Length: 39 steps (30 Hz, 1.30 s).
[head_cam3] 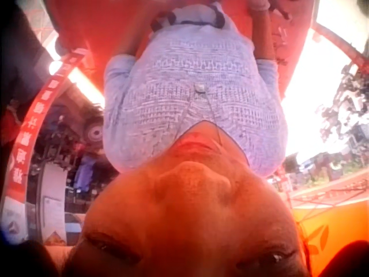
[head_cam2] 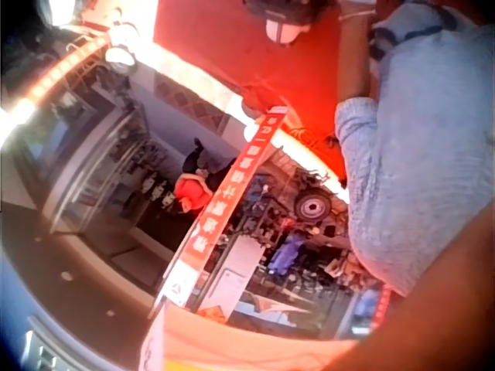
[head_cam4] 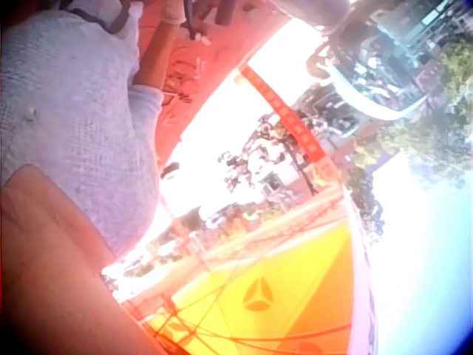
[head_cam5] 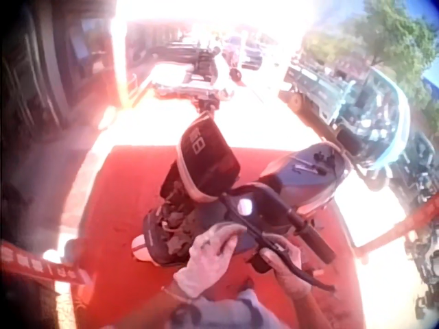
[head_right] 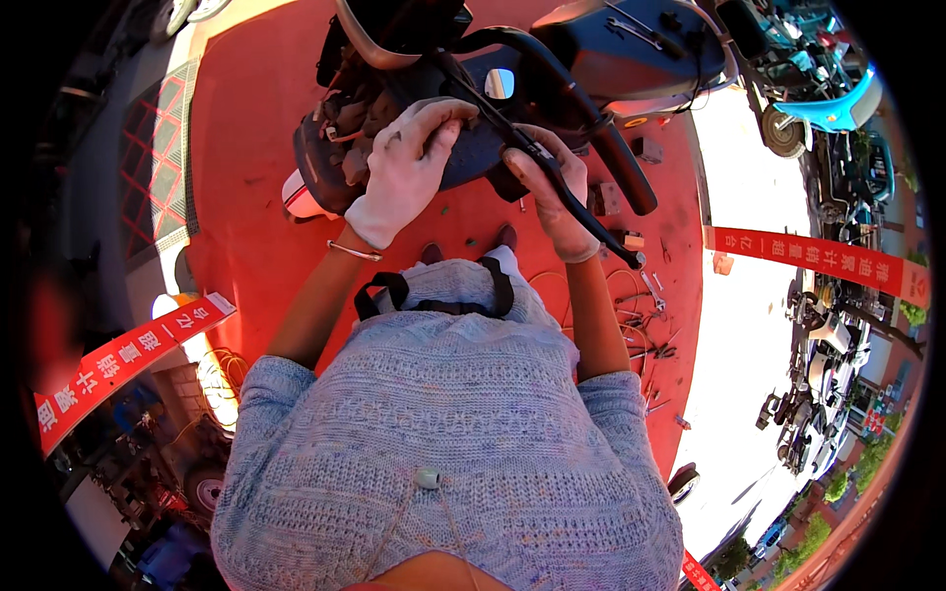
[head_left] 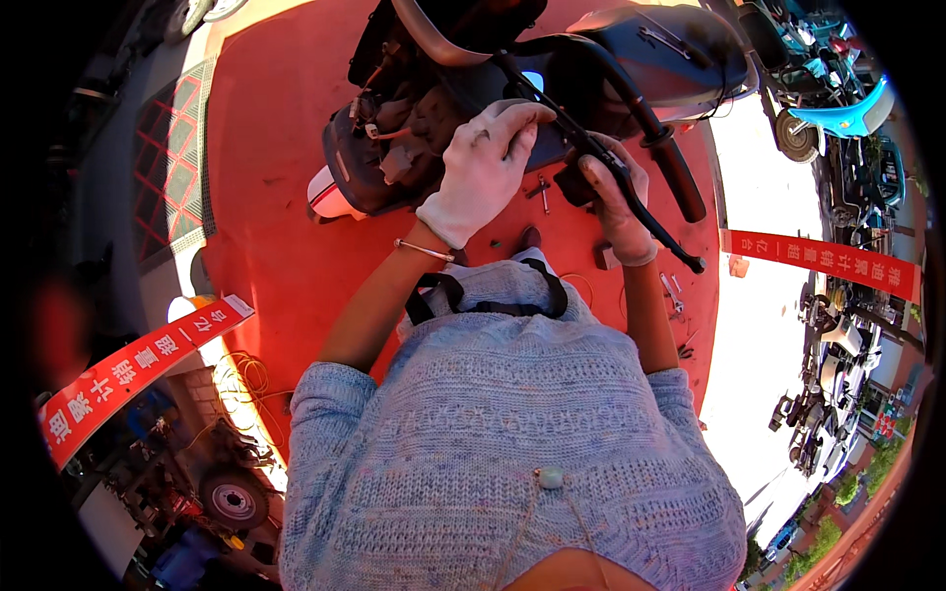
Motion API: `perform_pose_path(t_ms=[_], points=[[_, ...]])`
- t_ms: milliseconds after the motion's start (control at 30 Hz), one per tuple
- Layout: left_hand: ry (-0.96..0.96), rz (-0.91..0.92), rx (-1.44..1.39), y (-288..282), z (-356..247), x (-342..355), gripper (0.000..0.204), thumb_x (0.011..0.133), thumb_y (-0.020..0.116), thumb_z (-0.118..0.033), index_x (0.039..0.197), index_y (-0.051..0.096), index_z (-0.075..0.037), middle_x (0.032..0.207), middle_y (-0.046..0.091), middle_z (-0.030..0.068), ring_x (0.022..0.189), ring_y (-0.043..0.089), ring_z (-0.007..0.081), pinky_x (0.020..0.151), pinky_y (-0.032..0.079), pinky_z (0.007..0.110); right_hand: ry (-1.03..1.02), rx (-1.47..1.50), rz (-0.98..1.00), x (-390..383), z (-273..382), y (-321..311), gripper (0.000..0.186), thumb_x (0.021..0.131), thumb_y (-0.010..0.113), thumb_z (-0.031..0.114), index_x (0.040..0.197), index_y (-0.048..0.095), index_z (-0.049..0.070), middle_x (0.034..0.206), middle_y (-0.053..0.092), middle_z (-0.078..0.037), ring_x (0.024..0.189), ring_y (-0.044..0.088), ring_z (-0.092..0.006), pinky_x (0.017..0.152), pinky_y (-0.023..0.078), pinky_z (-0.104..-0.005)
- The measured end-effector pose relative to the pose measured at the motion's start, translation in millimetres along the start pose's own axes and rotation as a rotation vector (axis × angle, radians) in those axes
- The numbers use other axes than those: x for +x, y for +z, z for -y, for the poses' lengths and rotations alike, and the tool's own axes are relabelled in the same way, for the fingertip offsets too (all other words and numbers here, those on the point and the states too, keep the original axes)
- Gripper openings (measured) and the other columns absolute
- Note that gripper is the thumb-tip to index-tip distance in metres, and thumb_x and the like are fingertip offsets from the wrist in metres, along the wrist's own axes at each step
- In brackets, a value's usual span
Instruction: The person repairs a scooter's electrical system in a workshop. They use a screwdriver to remove a rear panel, then manipulate wires and components within the seat compartment using pliers and their hands.
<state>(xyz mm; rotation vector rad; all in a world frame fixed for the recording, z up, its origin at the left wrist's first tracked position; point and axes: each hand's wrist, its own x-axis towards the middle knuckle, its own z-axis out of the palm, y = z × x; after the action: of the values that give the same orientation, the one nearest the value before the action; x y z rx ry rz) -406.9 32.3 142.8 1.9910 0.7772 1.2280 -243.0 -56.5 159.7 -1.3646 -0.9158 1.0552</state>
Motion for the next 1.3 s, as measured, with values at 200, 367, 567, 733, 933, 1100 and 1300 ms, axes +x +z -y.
perform_pose_path(t_ms=[200, 367, 567, 733, 933, 1100, 1300], points=[[0.485, 0.173, 0.382, -3, 10, 34, 0.021, 0.081, 0.062, -0.013, 0.101, 0.063, -0.016, 0.098, 0.063, 0.0012, 0.096, 0.059, 0.0207, 0.081, 0.048, 0.031, 0.064, -0.099, 0.129, 3, 14, -6, 0.041, 0.080, 0.071, 0.012, 0.115, 0.056, -0.003, 0.093, 0.060, -0.003, 0.080, 0.057, -0.0075, 0.070, 0.048, -0.0210], [0.619, 0.301, 0.426, -6, 17, 52, 0.012, 0.082, 0.061, -0.017, 0.093, 0.059, -0.016, 0.085, 0.059, 0.0003, 0.080, 0.056, 0.0220, 0.073, 0.047, 0.033, 0.080, -0.293, 0.238, 12, 27, -12, 0.046, 0.076, 0.072, -0.002, 0.118, 0.054, -0.001, 0.100, 0.059, -0.006, 0.083, 0.060, -0.0106, 0.069, 0.051, -0.0231], [0.538, 0.507, 0.365, -19, 13, 51, 0.014, 0.083, 0.060, -0.017, 0.095, 0.056, -0.015, 0.083, 0.054, 0.0046, 0.080, 0.054, 0.0235, 0.075, 0.045, 0.034, 0.152, 0.239, 0.481, 11, 13, -37, 0.067, 0.084, 0.067, 0.029, 0.133, 0.038, -0.005, 0.118, 0.054, -0.014, 0.104, 0.059, -0.0217, 0.092, 0.047, -0.0359], [0.574, 0.581, 0.316, -19, 19, 48, 0.013, 0.083, 0.060, -0.017, 0.094, 0.055, -0.012, 0.084, 0.054, 0.0057, 0.083, 0.055, 0.0232, 0.076, 0.045, 0.034, 0.537, 0.739, 0.613, 32, -20, -32, 0.074, 0.090, 0.048, 0.052, 0.134, 0.035, -0.006, 0.124, 0.052, -0.022, 0.115, 0.053, -0.0310, 0.100, 0.040, -0.0499], [0.635, 0.539, 0.417, -19, 22, 44, 0.016, 0.081, 0.061, -0.018, 0.095, 0.056, -0.011, 0.085, 0.056, 0.0056, 0.086, 0.057, 0.0232, 0.076, 0.047, 0.033, 0.590, 0.480, 0.934, 59, -15, -37, 0.055, 0.095, 0.042, 0.041, 0.127, 0.045, -0.004, 0.114, 0.057, -0.020, 0.104, 0.057, -0.0266, 0.088, 0.048, -0.0390], [0.711, 0.681, 0.476, -21, 24, 40, 0.015, 0.082, 0.059, -0.020, 0.094, 0.056, -0.012, 0.084, 0.055, 0.0041, 0.085, 0.057, 0.0206, 0.075, 0.047, 0.032, 0.134, -0.306, 0.874, 46, -2, -29, 0.041, 0.095, 0.046, 0.030, 0.116, 0.055, -0.004, 0.108, 0.060, -0.013, 0.095, 0.059, -0.0170, 0.081, 0.049, -0.0275], [0.832, 0.610, 0.489, -13, 36, 50, 0.007, 0.082, 0.056, -0.019, 0.088, 0.056, -0.019, 0.079, 0.054, -0.0005, 0.081, 0.057, 0.0162, 0.071, 0.045, 0.029, 0.614, 0.178, 0.566, 36, 10, -25, 0.036, 0.092, 0.050, 0.027, 0.114, 0.056, -0.002, 0.096, 0.064, -0.007, 0.082, 0.059, -0.0102, 0.065, 0.046, -0.0218]])
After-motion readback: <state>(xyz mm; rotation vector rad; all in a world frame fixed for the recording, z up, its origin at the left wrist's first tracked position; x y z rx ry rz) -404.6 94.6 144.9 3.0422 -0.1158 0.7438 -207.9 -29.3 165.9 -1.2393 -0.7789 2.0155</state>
